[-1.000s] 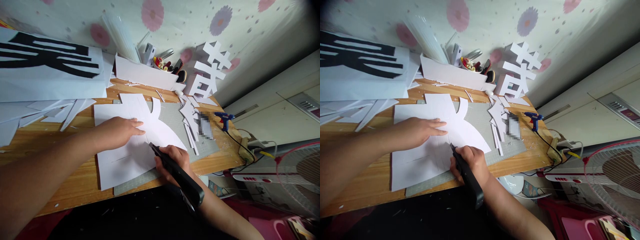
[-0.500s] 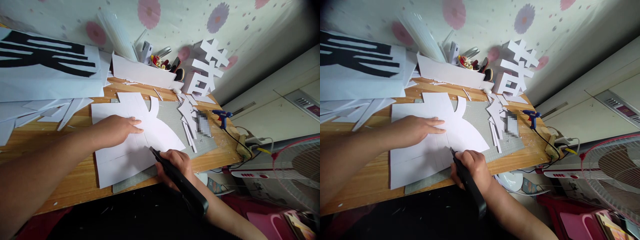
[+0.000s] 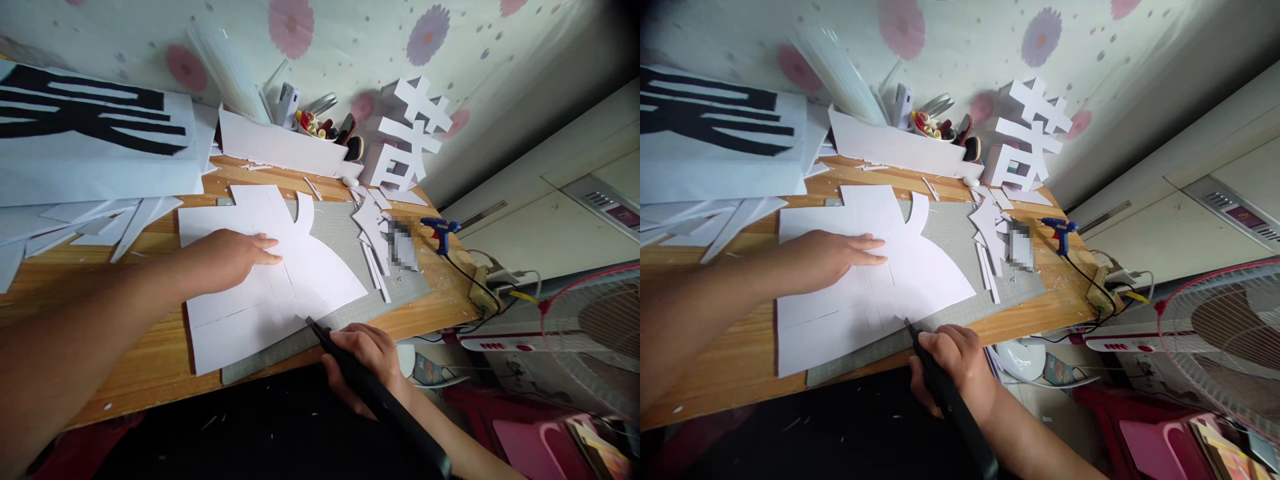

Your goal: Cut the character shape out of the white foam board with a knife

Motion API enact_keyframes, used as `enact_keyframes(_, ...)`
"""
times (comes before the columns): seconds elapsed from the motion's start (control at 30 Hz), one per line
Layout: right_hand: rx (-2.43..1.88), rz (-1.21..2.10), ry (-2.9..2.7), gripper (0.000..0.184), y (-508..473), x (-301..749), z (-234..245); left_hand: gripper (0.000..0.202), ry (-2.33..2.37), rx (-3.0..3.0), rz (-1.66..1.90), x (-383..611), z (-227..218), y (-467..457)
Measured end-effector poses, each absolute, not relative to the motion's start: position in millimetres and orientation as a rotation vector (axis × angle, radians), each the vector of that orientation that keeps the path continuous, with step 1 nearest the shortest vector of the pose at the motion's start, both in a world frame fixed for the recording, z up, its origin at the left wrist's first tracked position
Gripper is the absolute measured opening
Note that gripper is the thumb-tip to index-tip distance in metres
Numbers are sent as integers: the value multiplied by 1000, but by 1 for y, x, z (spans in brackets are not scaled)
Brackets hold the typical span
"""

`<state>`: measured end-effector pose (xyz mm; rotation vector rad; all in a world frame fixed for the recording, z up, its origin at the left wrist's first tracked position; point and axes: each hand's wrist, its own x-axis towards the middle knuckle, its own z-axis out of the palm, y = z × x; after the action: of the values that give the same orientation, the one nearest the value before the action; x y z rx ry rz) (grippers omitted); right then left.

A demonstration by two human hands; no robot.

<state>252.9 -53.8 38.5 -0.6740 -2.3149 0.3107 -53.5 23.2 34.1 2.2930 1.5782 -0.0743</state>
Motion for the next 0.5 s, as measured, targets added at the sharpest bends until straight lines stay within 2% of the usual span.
enact_keyframes(0.3, -697, 340, -2213, 27, -62, 261, 31, 79, 1544, 2307, 25, -59, 28, 23)
enact_keyframes(0.5, -844, 356, -1986, 22, -30, 244, 29, 74, 1475, 2423, 80, -64, 18, 22)
